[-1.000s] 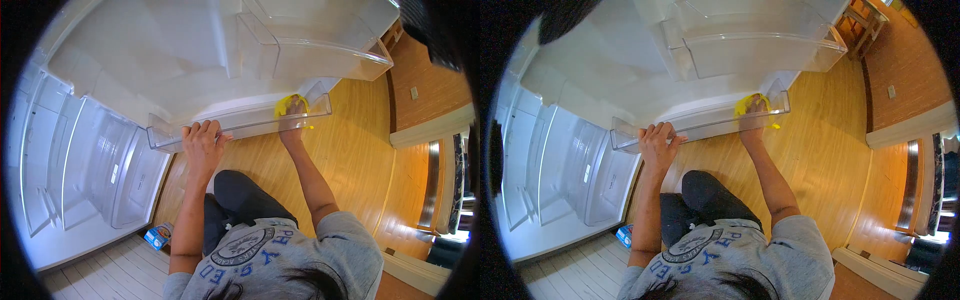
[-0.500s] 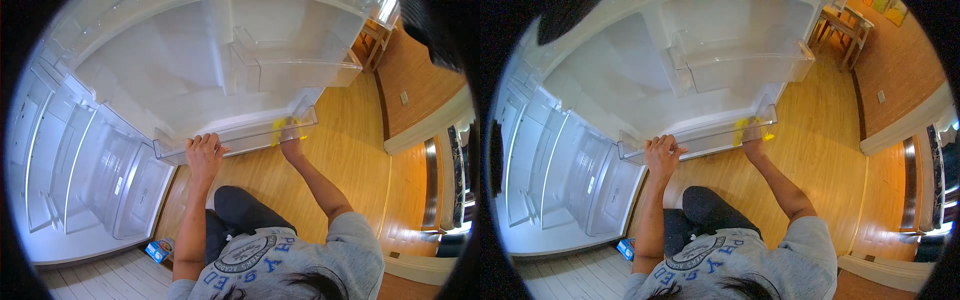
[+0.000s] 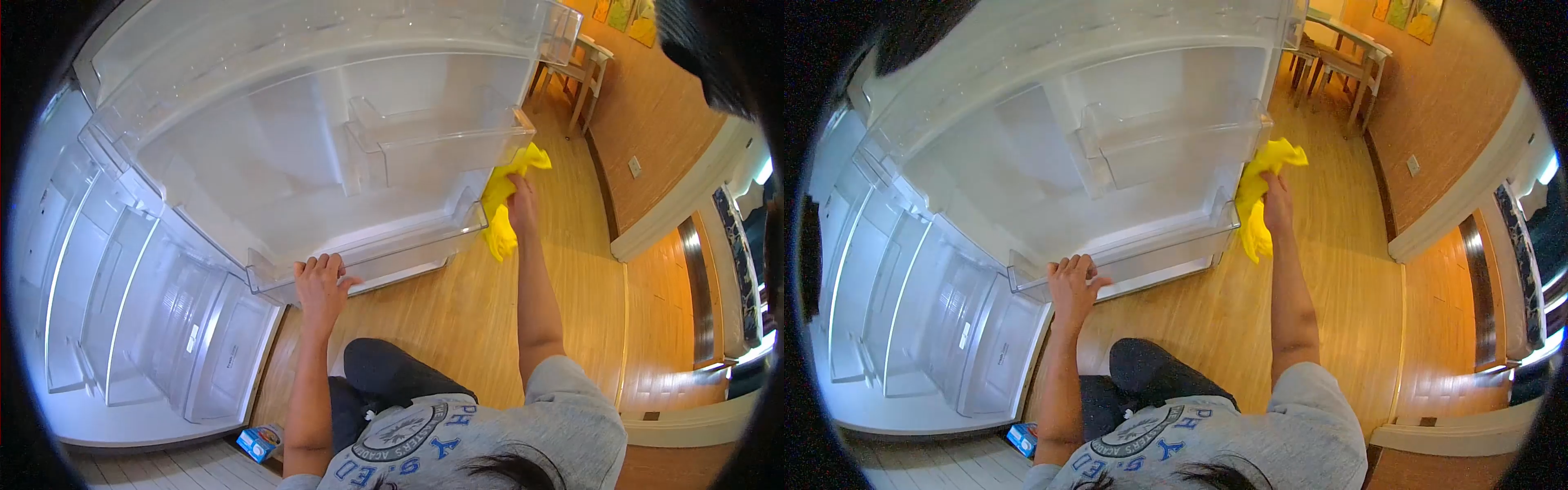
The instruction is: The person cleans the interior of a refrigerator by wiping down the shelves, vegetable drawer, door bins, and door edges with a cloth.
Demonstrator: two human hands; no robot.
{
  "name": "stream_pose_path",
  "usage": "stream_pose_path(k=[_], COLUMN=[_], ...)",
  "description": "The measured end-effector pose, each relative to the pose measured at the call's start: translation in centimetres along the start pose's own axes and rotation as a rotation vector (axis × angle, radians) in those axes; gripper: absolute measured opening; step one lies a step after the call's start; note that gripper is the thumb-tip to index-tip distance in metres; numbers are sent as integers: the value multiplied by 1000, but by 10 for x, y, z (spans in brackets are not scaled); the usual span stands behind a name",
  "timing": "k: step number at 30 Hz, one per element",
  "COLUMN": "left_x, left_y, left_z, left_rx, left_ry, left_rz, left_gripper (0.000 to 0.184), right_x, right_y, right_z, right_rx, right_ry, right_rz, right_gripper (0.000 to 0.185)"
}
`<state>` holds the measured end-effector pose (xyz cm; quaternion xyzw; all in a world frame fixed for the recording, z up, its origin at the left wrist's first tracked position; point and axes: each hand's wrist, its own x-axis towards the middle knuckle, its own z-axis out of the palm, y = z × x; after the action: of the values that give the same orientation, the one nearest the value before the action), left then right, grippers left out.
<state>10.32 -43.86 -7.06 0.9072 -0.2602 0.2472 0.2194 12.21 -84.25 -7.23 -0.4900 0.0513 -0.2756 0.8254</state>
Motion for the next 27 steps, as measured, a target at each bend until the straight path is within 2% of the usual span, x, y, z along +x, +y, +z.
stream_pose_path(k=[2,3,4,6,10,12,14,19,25,27], left_x=[2,1,1,4,4,4,3,4,2,4], left_y=[5,4,2,1,-1,2,1,0,1,2], left_z=[-7,-4,2,5,5,6,6,10,7,7], left_rx=[-9,-5,6,23,75,64,40,62,62,47], left_ry=[-22,-7,35,83,28,25,83,51,37,54], left_rz=[0,3,3,-1,5,10,30,19,12,22], left_gripper=[34,34,34,35,35,35,35,37,38,38], right_x=[15,15,20,30,35,40,44,53,29,4], right_y=[3,9,8,12,0,12,20,29,23,14], right_z=[14,22,29,31,39,23,12,4,12,37], right_rx=[-102,-106,-101,-199,-182,-247,-252,-303,-355,-428], right_ry=[98,67,53,41,33,-24,-50,-89,-59,74], right_rz=[47,-54,-66,75,183,66,50,-12,36,-9], right_gripper=[25,27,27,31,36,40,39,38,39,39])
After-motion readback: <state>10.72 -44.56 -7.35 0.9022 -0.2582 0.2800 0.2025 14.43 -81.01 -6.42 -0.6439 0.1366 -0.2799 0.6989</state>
